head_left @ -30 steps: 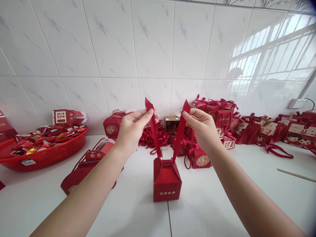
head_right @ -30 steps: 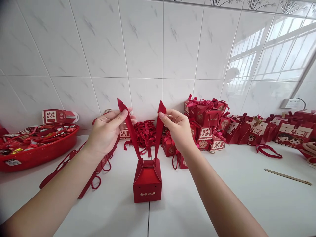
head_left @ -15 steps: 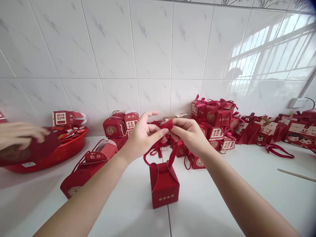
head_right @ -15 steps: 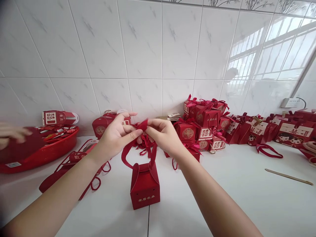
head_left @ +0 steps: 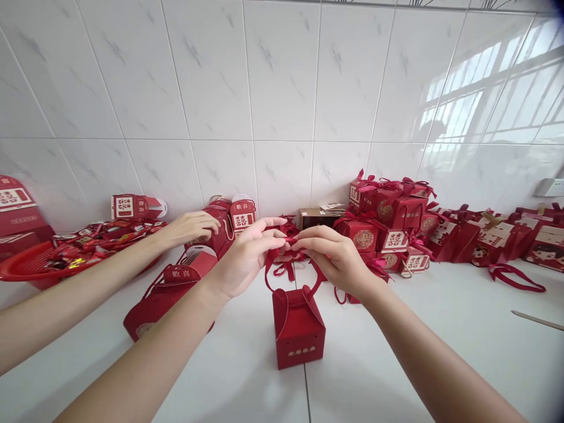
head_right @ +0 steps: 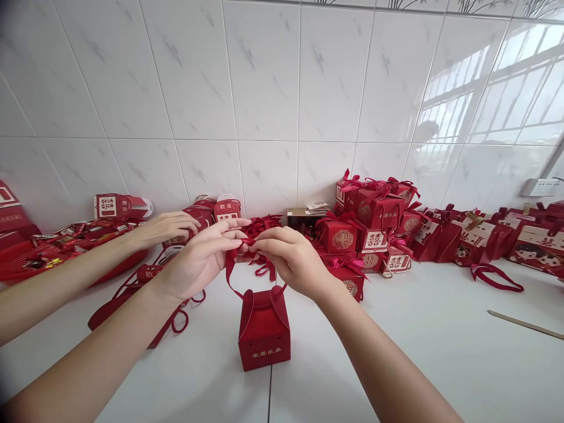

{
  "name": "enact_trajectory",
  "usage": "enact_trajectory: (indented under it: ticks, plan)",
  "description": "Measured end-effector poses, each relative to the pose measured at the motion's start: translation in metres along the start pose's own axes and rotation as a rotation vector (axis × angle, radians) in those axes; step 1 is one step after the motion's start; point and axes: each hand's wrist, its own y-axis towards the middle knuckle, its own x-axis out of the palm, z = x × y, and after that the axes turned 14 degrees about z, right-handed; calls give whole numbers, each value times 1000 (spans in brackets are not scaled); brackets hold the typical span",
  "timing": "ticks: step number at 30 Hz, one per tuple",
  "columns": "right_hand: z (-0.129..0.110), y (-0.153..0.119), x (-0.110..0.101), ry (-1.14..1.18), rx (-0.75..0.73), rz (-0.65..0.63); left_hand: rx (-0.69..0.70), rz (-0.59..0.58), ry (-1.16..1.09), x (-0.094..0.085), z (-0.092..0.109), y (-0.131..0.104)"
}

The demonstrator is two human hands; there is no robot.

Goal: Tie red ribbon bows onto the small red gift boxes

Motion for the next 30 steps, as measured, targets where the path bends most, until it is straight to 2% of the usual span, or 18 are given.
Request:
enact_trajectory:
  ticks: [2,4,8,10,12,14,16,18,21,23,26,28,30]
  plan:
    - [0,-4,5,-28,-25,53,13,10,1,1,-2,-4]
    - [-3,-10,10,22,56,135,131,50,124,1,-6,-9]
    - [-10,-31,10,101,371,402,687,256,645,-10,-19,-22]
    - [-10,-45,-2,-1,519,504,862,406,864,-24,-25,-27]
    - [-7,-60,-22,-202,649,475,844,519,1039,-44,-31,-32]
    - [-1,-74,-46,-424,787,324,717,532,1185,-67,-39,-39]
    - [6,-87,-68,-627,904,177,575,467,1281,-91,-51,-47]
    - [14,-101,-85,-776,993,37,470,374,1286,-111,-68,-56]
    - [26,-120,-95,-850,1072,-181,375,224,1207,-129,-96,-65]
    - [30,-126,-91,-880,1050,-240,340,170,1210,-129,-110,-67]
    - [28,-122,-74,-890,953,-164,425,193,1212,-114,-119,-62]
    - [21,-112,-58,-759,917,-137,459,216,1118,-97,-119,-57]
    - [15,-102,-42,-534,904,-191,373,216,965,-78,-118,-51]
